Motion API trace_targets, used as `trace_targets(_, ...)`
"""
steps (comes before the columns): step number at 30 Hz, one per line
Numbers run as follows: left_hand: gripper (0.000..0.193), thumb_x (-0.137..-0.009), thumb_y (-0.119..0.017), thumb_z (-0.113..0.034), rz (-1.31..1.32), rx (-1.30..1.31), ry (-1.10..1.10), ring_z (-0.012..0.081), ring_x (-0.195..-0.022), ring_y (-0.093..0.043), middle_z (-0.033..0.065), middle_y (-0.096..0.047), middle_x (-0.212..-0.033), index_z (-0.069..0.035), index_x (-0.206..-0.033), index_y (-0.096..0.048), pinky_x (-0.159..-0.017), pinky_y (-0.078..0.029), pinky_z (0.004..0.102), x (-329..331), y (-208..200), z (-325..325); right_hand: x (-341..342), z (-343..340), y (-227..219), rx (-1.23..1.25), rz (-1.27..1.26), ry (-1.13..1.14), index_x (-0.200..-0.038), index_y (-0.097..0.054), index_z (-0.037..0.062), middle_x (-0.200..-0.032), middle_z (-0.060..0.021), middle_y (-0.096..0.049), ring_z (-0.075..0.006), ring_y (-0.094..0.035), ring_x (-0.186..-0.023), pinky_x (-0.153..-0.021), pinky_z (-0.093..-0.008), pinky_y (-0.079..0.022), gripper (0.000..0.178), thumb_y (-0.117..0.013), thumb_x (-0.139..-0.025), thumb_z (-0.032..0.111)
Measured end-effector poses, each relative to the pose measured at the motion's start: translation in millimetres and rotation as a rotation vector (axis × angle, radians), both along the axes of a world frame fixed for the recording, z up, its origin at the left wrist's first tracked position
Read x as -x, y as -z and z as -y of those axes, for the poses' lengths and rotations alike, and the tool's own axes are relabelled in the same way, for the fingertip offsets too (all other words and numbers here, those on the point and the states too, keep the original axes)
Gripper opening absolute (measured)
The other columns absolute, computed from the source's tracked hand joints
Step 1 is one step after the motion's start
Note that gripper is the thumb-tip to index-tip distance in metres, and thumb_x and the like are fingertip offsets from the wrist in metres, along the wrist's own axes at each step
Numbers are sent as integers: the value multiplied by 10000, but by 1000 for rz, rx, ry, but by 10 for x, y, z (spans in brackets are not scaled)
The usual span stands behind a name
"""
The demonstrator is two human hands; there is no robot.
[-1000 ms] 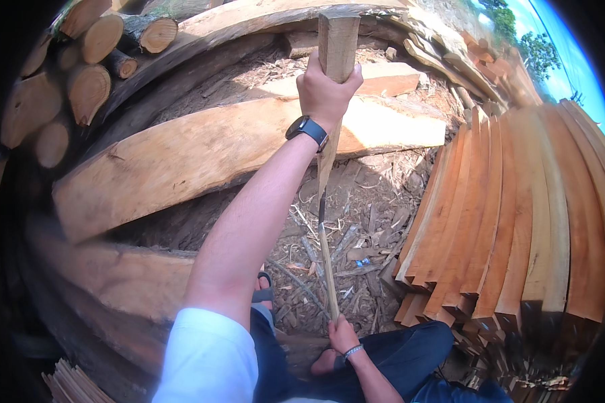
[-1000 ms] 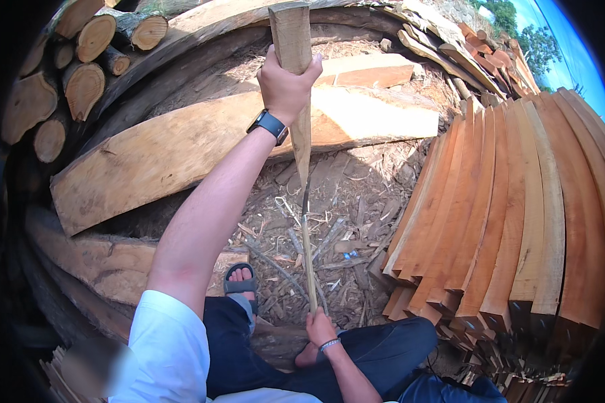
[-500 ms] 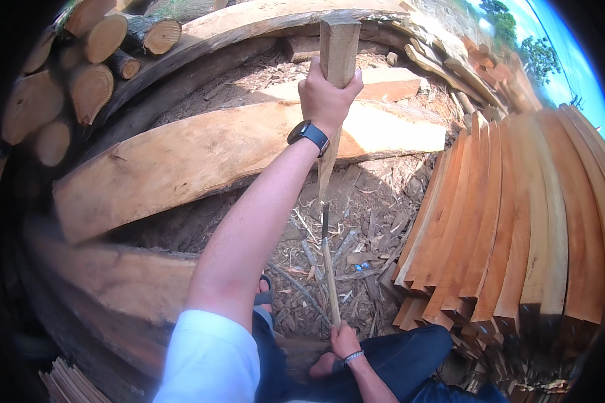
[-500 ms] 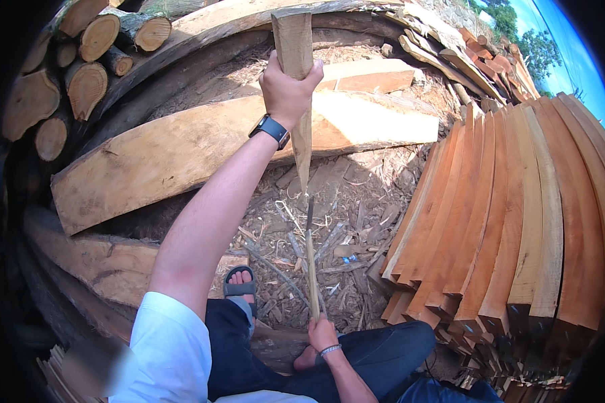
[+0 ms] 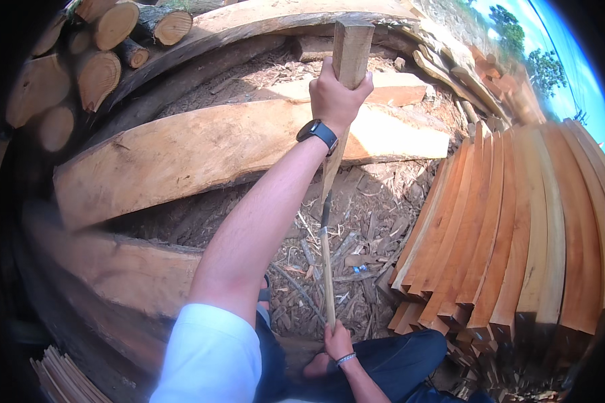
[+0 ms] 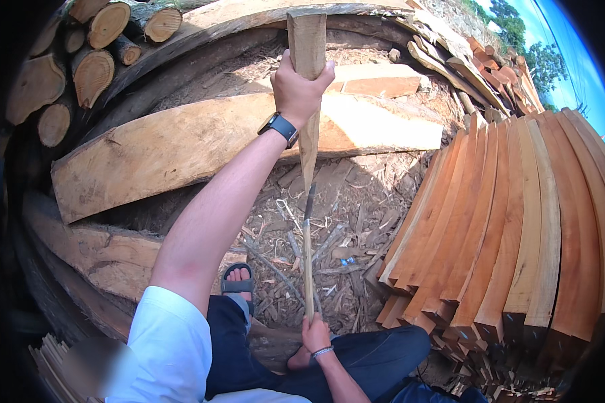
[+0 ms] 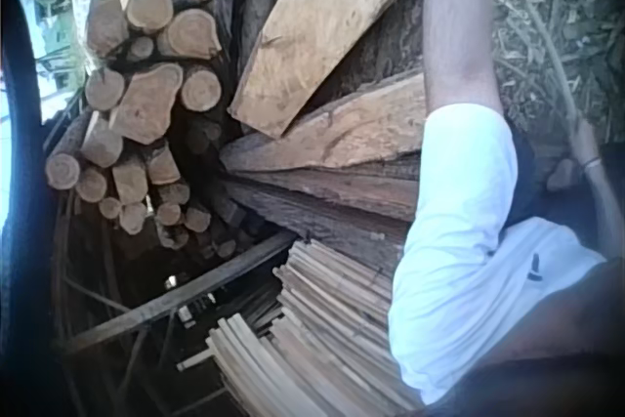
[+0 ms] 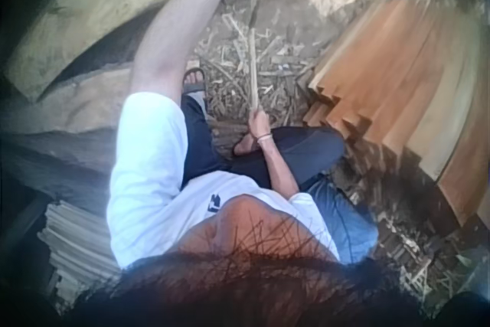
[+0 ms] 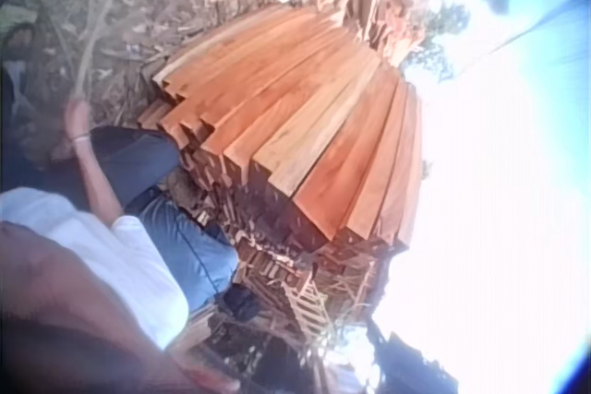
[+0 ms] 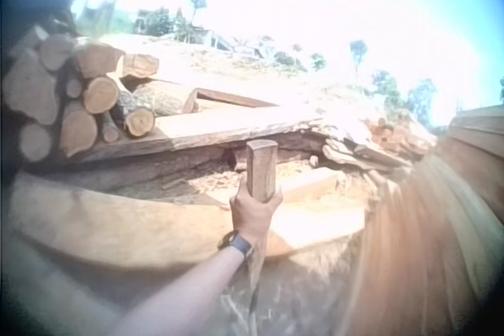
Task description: The person uses a chisel to shave and carve a wooden plank while holding it steady against a pile of logs.
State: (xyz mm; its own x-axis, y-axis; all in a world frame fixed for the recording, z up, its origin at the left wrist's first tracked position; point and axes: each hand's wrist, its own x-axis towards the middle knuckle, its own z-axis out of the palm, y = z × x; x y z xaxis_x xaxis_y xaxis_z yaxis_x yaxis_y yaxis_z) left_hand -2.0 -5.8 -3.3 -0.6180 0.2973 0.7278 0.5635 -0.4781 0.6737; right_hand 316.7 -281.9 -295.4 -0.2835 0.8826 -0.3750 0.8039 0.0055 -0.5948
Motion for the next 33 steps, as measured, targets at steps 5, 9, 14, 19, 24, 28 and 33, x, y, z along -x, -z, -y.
trace_targets(5, 435, -746, -773, -320, 5, 5, -22, 315, -742, -728, 190, -715, -803, 3, -975, -595, -677, -595, 397, 22, 20, 13, 115, -100, -189, -104, -196, 173, -949, -523, -36, -749, -313, -630, -500, -629, -758, -669, -575, -500, 297, -534, -959, 260)
trace_targets(9, 427, -752, -792, -328, 4, 5, -38, 264, -713, -718, 157, -709, -795, 7, -940, -604, -658, -575, 360, 38, 23, 14, -4, -114, -4, 18, -134, 124, -960, -528, -47, -772, -322, -632, -512, -622, -797, -714, -578, -490, 309, -534, -959, 262)
trace_targets(14, 434, -753, -792, -325, 62, 40, -4, 269, -736, -721, 161, -711, -810, 11, -962, -612, -688, -576, 369, -13, 18, 42, -200, -82, 327, 20, -23, -15, -907, -530, -42, -619, -189, -629, -283, -677, -528, -505, -411, -538, 248, -516, -980, 195)
trace_targets(19, 434, -737, -772, -326, 20, -34, 12, 341, -723, -719, 197, -708, -782, -15, -973, -582, -667, -590, 412, 30, 58, -5, 58, -162, -259, -156, -235, 242, -1002, -514, -32, -701, -275, -619, -453, -648, -704, -589, -512, -479, 240, -514, -982, 207)
trace_targets(24, 441, -732, -775, -331, 40, 12, 25, 345, -726, -717, 201, -704, -770, -9, -965, -583, -669, -589, 410, -88, 28, 17, 19, -127, -98, 96, -33, 81, -973, -519, -50, -675, -266, -620, -407, -657, -645, -583, -500, -523, 272, -519, -978, 222)
trace_targets(28, 450, -751, -778, -328, 38, 64, 60, 277, -727, -725, 154, -717, -808, -5, -1009, -600, -686, -586, 371, -106, 47, 11, -54, -162, -13, -17, -60, 78, -929, -517, -50, -647, -258, -611, -407, -651, -597, -562, -499, -520, 291, -529, -974, 238)
trace_targets(33, 463, -747, -776, -335, 24, 62, 49, 281, -751, -730, 162, -719, -820, -5, -1022, -602, -698, -589, 370, -104, 53, 21, 120, -145, -300, -92, -88, 110, -919, -513, -48, -667, -281, -618, -479, -643, -705, -621, -533, -515, 300, -523, -976, 246)
